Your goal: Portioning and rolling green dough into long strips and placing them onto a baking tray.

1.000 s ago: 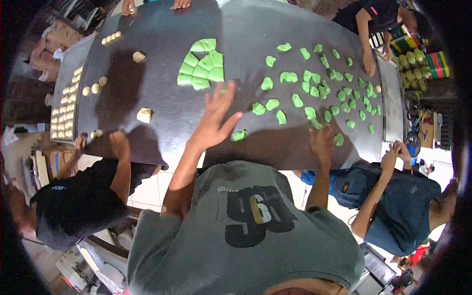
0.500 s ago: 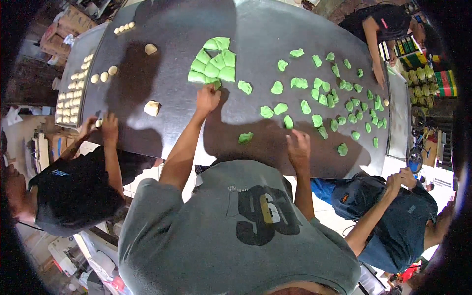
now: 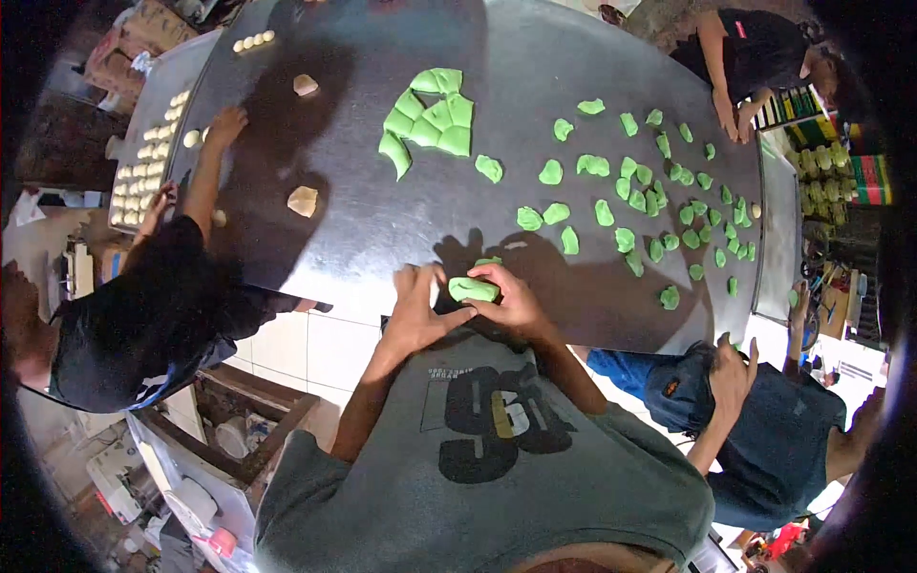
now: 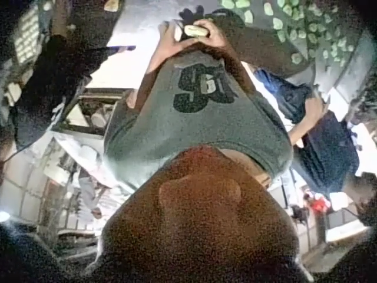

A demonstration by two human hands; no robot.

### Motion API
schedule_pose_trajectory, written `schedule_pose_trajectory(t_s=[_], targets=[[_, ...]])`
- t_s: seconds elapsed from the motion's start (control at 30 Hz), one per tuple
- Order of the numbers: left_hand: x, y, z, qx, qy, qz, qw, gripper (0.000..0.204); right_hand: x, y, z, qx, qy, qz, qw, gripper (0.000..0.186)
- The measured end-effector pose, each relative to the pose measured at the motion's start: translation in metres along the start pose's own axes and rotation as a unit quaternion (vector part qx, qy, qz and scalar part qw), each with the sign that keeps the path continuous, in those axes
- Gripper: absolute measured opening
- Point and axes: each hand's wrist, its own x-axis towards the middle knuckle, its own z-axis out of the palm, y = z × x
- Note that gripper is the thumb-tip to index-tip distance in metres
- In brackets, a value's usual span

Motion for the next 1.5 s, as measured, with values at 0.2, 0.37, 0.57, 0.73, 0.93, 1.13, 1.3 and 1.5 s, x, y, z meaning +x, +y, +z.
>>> schedule_pose_trajectory(t_s=[0.2, 0.37, 0.57, 0.73, 0.93, 1.13, 1.3, 1.5], targets=[[0.018, -0.002, 0.013, -0.285, -0.242, -0.072, 0.925, 0.096, 0.015, -0.018, -0.019, -0.123, -0.162, -0.119, 0.972, 0.035], [0.018, 0.01, 0.02, -0.193, -0.276, -0.024, 0.941, 0.064, 0.002, -0.031, -0.036, -0.09, -0.166, -0.088, 0.978, 0.037], [0.034, 0.024, 0.005, -0.067, -0.331, -0.032, 0.941, 0.041, -0.021, -0.033, -0.094, -0.112, -0.162, 0.018, 0.98, 0.049], [0.035, 0.033, 0.011, -0.027, -0.223, 0.126, 0.966, 0.032, -0.009, -0.03, -0.052, 0.123, -0.031, -0.04, 0.991, 0.057], [0.045, 0.057, -0.01, 0.108, -0.183, 0.12, 0.97, 0.043, 0.002, -0.036, -0.017, -0.067, -0.066, 0.099, 0.991, 0.06], [0.02, 0.073, -0.04, 0.024, -0.235, 0.286, 0.929, 0.021, -0.015, -0.059, -0.048, -0.102, -0.398, -0.005, 0.912, 0.046], [0.004, 0.076, -0.069, 0.079, -0.124, 0.216, 0.965, 0.031, -0.023, -0.092, -0.118, 0.016, -0.392, 0.025, 0.92, 0.028], [0.037, 0.052, -0.063, 0.149, -0.013, 0.074, 0.986, 0.054, 0.037, -0.076, -0.143, -0.145, 0.071, -0.107, 0.981, 0.026]])
